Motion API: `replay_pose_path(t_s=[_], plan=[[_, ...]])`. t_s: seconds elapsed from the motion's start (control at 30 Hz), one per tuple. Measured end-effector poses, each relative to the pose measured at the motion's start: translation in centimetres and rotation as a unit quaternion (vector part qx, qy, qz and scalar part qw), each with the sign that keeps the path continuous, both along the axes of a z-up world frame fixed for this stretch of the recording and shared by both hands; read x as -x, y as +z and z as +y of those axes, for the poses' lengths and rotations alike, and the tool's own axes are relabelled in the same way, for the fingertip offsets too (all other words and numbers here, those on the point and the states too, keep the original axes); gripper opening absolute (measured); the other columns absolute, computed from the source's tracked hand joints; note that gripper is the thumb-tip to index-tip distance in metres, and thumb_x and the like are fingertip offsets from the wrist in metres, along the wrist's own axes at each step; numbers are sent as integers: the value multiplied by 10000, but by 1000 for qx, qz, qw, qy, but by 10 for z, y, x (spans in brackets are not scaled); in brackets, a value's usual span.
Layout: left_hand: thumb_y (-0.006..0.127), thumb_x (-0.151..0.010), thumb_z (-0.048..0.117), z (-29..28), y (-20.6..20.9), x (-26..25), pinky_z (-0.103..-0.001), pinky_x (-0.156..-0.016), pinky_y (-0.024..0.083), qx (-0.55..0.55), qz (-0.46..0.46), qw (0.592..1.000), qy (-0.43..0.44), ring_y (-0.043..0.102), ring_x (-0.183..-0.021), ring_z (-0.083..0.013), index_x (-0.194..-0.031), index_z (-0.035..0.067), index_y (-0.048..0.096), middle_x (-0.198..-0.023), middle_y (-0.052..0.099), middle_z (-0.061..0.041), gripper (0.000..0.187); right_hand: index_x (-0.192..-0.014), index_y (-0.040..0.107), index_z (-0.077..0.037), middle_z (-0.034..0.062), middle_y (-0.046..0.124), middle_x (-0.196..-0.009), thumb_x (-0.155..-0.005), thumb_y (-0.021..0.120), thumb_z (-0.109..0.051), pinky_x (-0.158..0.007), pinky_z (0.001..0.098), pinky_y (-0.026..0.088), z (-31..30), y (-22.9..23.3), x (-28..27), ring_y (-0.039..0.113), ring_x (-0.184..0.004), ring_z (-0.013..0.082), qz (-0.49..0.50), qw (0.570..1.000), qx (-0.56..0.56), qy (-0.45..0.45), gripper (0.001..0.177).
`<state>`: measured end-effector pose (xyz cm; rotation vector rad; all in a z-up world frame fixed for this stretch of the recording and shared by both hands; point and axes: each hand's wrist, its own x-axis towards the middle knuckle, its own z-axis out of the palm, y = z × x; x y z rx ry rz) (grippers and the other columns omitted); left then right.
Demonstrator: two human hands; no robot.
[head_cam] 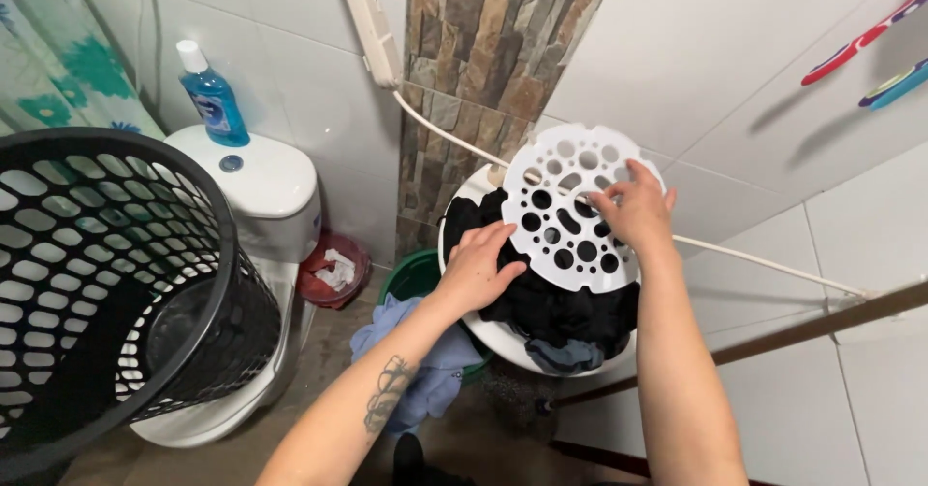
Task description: Washing and moving clothes using a twin-tub washing machine and a laundry basket.
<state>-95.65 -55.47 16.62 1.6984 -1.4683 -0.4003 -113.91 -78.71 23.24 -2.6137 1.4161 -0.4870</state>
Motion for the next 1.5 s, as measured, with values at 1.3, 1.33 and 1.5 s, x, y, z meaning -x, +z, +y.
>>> replay_pose_path(t_s=[1.3, 1.33, 1.5], plan=[[756, -886, 354, 335, 10, -245, -471, -1077, 421, 55, 37, 929, 363, 489, -1320, -411, -1475, 103, 475, -1421, 561, -193, 699, -986, 770, -106, 147, 624, -1376, -839, 790, -329, -848, 425, 556, 308, -27, -413, 713, -841, 309, -37, 874, -143, 463, 268], [756, -886, 354, 353, 10, -257, -471, -1077, 421, 55, 36, 928, 368, 489, -1320, -411, -1475, 103, 475, -1421, 561, -193, 699, -986, 770, -106, 147, 624, -1376, -839, 790, -329, -848, 425, 556, 326, -28, -428, 713, -841, 309, -37, 872, -144, 467, 268], [752, -875, 328, 442, 4, -327, -456, -1055, 448, 43, 53, 915, 398, 520, -1297, -393, -1447, 105, 508, -1419, 578, -174, 661, -941, 778, -93, 151, 706, -1212, -831, 799, -325, -926, 431, 536, 403, -50, -510, 670, -1067, 359, -45, 830, -126, 542, 258]])
